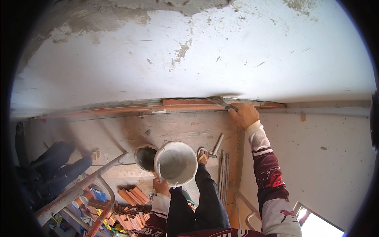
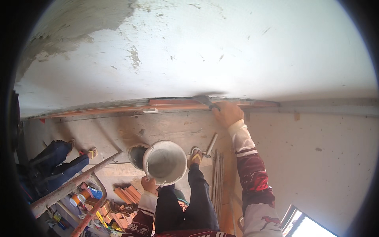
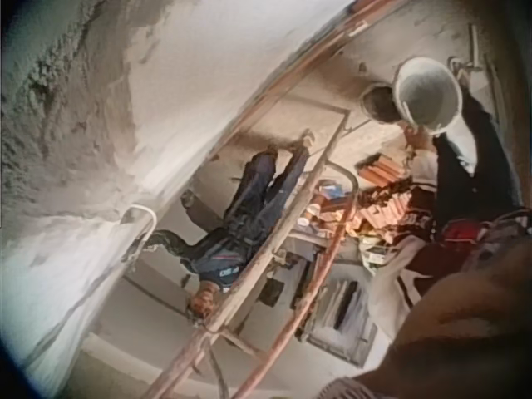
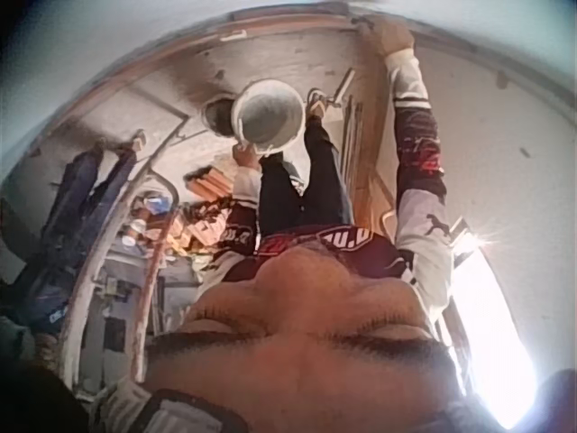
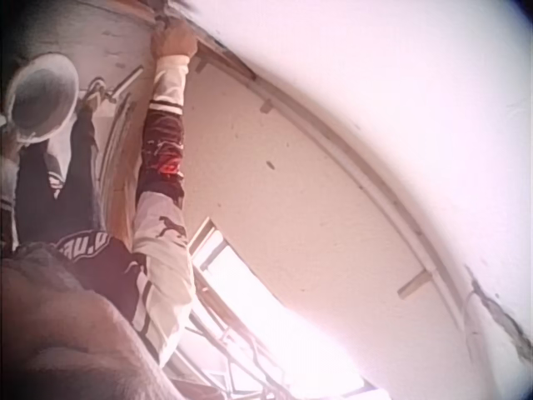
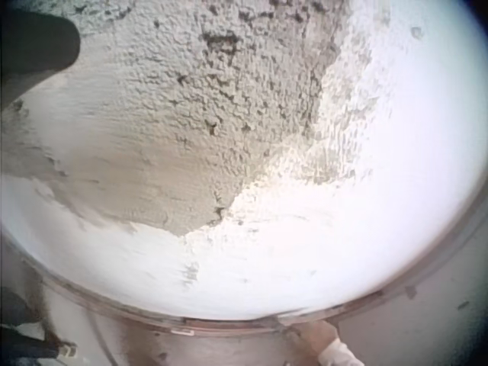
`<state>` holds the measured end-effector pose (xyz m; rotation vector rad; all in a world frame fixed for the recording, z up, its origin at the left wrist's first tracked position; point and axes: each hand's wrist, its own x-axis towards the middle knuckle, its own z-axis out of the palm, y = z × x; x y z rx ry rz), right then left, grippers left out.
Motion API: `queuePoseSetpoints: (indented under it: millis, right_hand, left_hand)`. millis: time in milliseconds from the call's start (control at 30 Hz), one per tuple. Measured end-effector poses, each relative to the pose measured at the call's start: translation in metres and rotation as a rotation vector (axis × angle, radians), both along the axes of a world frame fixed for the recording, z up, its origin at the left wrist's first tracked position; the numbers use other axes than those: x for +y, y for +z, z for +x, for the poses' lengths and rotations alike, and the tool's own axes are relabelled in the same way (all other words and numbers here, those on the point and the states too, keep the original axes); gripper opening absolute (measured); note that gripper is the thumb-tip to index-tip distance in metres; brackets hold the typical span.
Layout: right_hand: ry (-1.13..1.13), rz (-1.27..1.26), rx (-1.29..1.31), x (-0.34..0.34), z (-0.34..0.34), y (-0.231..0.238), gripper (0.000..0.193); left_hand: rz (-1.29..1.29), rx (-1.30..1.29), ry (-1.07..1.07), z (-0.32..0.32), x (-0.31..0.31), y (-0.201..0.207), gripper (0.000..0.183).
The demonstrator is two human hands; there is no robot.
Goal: The person stands on a ladder and applies plaster to a wooden beam on the ceiling using a trowel and a bucket. They repeatedly scoop plaster from the bucket and smooth it onto the beam, occasionally stepping down to the floor to retrieve more materials before returning to the ladder to continue the work.
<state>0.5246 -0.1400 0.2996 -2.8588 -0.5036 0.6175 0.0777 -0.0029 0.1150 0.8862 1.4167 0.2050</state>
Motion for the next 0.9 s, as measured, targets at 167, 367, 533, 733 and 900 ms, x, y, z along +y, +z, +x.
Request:
queuePoseSetpoints:
  millis: [167, 367, 533, 733, 900]
  right_hand:
    - [0.064, -0.004, -0.005, 0.027, -0.005, 0.01, 0.03]
    - [0.099, -0.022, 0.054, 0.058, -0.011, 0.01, 0.029]
    - [0.11, -0.004, 0.054, 0.061, -0.011, 0.008, 0.03]
    - [0.075, 0.06, 0.092, 0.046, -0.009, 0.007, 0.031]
    - [0.005, 0.224, 0.046, 0.027, -0.023, -0.002, 0.032]
  left_hand:
    - [-0.031, -0.01, 0.054, 0.01, 0.0, 0.004, 0.039]
    - [-0.11, -0.086, 0.086, 0.016, -0.003, 0.008, 0.038]
    - [-0.09, -0.045, 0.066, 0.016, -0.004, 0.008, 0.038]
    - [-0.118, -0.013, 0.106, 0.025, 0.001, 0.023, 0.038]
    - [-0.117, -0.053, 0.168, 0.02, 0.004, 0.02, 0.039]
